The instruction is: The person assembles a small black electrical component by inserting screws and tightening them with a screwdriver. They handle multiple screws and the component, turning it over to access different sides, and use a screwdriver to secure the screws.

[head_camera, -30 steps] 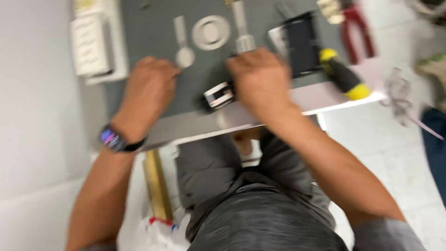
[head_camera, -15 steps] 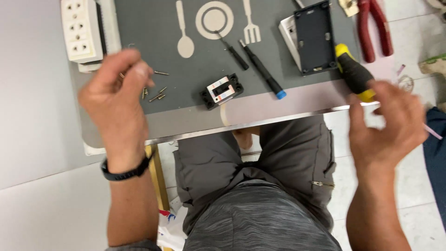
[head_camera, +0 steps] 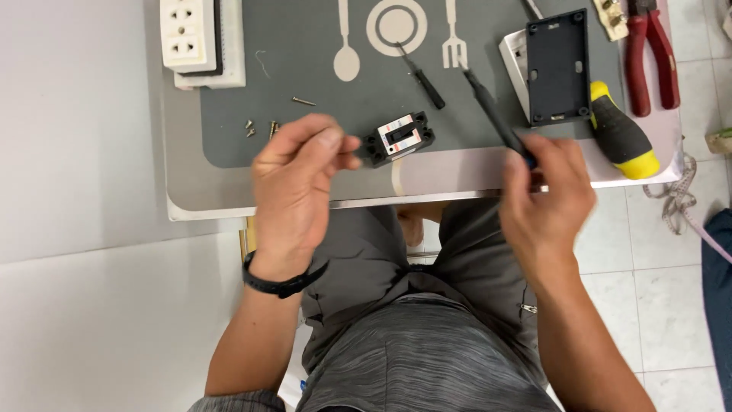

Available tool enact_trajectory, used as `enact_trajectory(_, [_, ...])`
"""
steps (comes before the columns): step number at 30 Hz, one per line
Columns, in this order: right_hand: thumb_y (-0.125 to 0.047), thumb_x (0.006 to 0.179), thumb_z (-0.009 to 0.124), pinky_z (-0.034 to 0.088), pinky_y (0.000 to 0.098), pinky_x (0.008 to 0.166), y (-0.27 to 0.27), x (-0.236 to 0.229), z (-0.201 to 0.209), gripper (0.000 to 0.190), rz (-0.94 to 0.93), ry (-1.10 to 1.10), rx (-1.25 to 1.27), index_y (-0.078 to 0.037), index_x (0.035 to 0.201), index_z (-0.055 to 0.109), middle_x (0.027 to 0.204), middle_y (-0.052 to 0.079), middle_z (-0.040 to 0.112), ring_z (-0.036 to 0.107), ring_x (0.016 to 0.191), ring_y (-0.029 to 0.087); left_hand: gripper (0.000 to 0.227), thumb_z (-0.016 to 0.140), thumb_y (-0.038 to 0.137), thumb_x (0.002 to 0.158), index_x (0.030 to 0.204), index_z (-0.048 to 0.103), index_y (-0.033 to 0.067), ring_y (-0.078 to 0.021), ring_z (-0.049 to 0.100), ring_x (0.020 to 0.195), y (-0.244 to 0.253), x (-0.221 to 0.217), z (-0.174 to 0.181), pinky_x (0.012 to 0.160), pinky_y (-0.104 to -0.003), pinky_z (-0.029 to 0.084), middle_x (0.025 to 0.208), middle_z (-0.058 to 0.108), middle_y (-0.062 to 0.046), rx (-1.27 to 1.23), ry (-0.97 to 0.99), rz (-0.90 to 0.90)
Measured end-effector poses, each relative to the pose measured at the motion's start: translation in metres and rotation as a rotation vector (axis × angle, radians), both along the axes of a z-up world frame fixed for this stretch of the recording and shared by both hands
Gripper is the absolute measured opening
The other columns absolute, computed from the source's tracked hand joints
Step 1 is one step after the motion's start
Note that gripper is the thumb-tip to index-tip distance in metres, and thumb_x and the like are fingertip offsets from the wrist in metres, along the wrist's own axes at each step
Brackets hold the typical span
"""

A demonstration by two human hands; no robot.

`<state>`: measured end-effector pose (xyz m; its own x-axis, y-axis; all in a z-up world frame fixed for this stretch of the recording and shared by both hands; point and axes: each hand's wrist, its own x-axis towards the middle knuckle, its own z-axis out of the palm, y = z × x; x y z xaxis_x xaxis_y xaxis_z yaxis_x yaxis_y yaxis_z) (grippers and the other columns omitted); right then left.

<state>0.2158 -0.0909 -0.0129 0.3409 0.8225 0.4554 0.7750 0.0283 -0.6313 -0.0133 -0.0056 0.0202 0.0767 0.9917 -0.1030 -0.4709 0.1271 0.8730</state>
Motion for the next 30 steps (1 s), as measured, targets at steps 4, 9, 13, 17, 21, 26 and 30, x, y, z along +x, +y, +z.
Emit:
enact_trajectory(4, [-0.013,0.102,0.055,0.043,0.0311,0.076,-0.039,-0.023,0.021,0.012,-0.095,0.117,-0.126,-0.006,0.103,0.065,0.092,0.003,0.065,0.058,0.08,0.016,0.013,0.067,-0.005,0.086,0.098,0.07,-0.001,-0.0299,0.07,0.08,-0.005,0.022,-0.014,0.063,-0.035,0.061,0.09,0.069,-0.015,-0.014,-0.175,-0.064])
enact_trajectory(9, [0.0,0.095,0.059,0.051,0.0301,0.067,-0.046,-0.038,0.026,0.018,0.164,0.254,0.16,0.014,0.106,0.06,0.075,0.018,0.066,0.064,0.067,0.024,0.01,0.066,0.002,0.089,0.098,0.07,0.0023,-0.0288,0.069,0.087,-0.014,0.039,-0.006,0.069,-0.037,0.062,0.093,0.067,-0.011,-0.137,-0.253,-0.227])
enact_trajectory(13, [0.002,0.094,0.059,0.052,0.0287,0.066,-0.047,-0.034,0.026,0.017,0.223,0.258,0.18,0.015,0.104,0.06,0.077,0.019,0.066,0.065,0.068,0.024,0.008,0.065,0.005,0.09,0.097,0.068,0.0025,-0.0255,0.069,0.085,-0.017,0.034,-0.002,0.07,-0.037,0.062,0.09,0.067,-0.009,-0.134,-0.252,-0.234])
enact_trajectory(17, [0.001,0.094,0.059,0.051,0.0292,0.064,-0.048,-0.032,0.023,0.017,0.259,0.223,0.196,0.015,0.104,0.06,0.076,0.021,0.066,0.065,0.067,0.027,0.006,0.064,0.004,0.091,0.095,0.068,0.0025,-0.0289,0.069,0.089,-0.016,0.03,0.0,0.073,-0.036,0.062,0.09,0.065,-0.008,-0.111,-0.269,-0.219])
enact_trajectory(21, [0.002,0.094,0.059,0.051,0.0293,0.065,-0.05,-0.03,0.026,0.018,0.252,0.219,0.186,0.015,0.106,0.06,0.075,0.02,0.066,0.064,0.067,0.026,0.007,0.063,0.004,0.092,0.096,0.068,0.0025,-0.0292,0.069,0.09,-0.016,0.03,0.005,0.074,-0.036,0.062,0.09,0.068,-0.013,-0.094,-0.27,-0.265])
enact_trajectory(26, [0.0,0.094,0.059,0.049,0.0277,0.063,-0.051,-0.024,0.033,0.019,0.268,0.225,0.165,0.013,0.107,0.061,0.077,0.019,0.065,0.064,0.065,0.024,0.006,0.065,0.003,0.089,0.094,0.067,-0.0009,-0.0271,0.069,0.084,-0.013,0.032,0.013,0.067,-0.033,0.063,0.088,0.067,-0.014,-0.026,-0.122,-0.241])
enact_trajectory(30, [-0.001,0.097,0.054,0.052,0.0259,0.064,-0.051,-0.029,0.036,0.016,0.12,0.504,0.024,0.009,0.107,0.062,0.07,0.013,0.062,0.06,0.063,0.017,0.007,0.067,0.001,0.087,0.093,0.068,-0.0015,-0.0255,0.07,0.084,-0.013,0.039,0.015,0.064,-0.031,0.064,0.084,0.067,-0.014,0.01,-0.017,-0.162])
